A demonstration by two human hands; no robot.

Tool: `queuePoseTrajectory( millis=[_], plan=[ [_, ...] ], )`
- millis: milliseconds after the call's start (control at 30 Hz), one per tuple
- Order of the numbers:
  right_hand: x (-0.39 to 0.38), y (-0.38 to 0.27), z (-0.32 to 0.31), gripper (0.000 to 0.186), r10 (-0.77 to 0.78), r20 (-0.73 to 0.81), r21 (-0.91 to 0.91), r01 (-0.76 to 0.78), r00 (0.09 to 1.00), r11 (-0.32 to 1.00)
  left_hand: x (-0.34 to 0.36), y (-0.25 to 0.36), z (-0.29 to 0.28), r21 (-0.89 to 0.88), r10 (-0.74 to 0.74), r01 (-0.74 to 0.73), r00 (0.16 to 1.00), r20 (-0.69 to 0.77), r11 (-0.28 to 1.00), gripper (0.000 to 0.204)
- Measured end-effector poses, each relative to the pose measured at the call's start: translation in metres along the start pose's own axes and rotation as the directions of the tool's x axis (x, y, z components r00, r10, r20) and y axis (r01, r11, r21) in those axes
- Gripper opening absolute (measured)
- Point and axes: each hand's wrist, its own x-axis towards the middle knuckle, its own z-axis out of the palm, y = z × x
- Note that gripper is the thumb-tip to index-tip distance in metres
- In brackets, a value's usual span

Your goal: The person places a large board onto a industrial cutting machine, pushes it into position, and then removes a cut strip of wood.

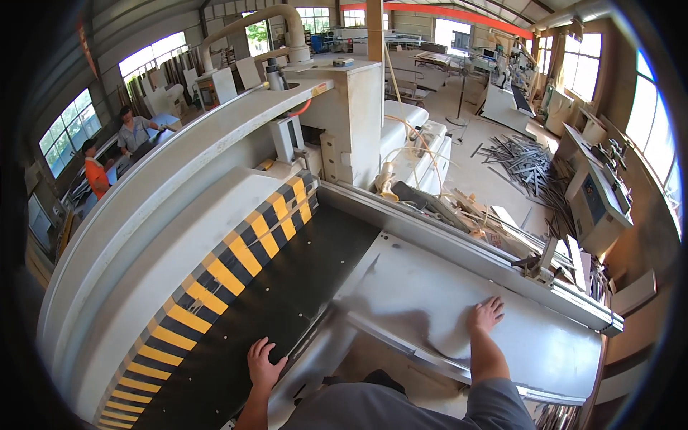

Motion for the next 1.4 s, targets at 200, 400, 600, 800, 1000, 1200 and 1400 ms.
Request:
queuePoseTrajectory(
  millis=[200, 400, 600, 800, 1000, 1200, 1400],
  plan=[
    [0.004, 0.004, 0.003, 0.069, 0.002, 0.016, -0.018, -0.002, 1.0, 1.0, 0.002, 0.007, -0.002, -0.006, -0.016, 0.016, 1.0, -0.001, 1.0, 0.053],
    [-0.005, -0.01, -0.006, 0.07, -0.009, 0.024, -0.014, 0.01, 1.0, 1.0, -0.001, 0.005, -0.005, 0.0, -0.055, 0.055, 0.998, 0.004, 0.998, 0.053],
    [-0.004, -0.004, -0.004, 0.072, 0.013, -0.005, -0.011, -0.013, 1.0, 1.0, 0.001, 0.002, -0.002, 0.027, -0.035, 0.036, 0.999, -0.009, 0.999, 0.052],
    [0.0, -0.005, 0.007, 0.071, 0.009, -0.008, -0.055, -0.009, 1.0, 0.998, 0.0, 0.0, -0.006, 0.013, -0.038, 0.038, 0.999, 0.022, 0.999, 0.05],
    [0.002, -0.002, 0.014, 0.07, 0.018, -0.02, -0.071, -0.019, 1.0, 0.997, 0.0, -0.003, -0.003, -0.014, -0.042, 0.042, 0.998, 0.05, 0.999, 0.049],
    [0.0, -0.003, 0.016, 0.07, -0.001, -0.011, -0.064, 0.001, 1.0, 0.998, 0.03, -0.027, 0.017, -0.052, -0.021, 0.021, 1.0, 0.016, 0.998, 0.045],
    [0.0, 0.0, 0.029, 0.07, -0.008, -0.028, -0.038, 0.007, 1.0, 0.999, 0.08, -0.06, 0.055, -0.035, -0.003, 0.002, 1.0, -0.019, 0.999, 0.041]
  ],
)
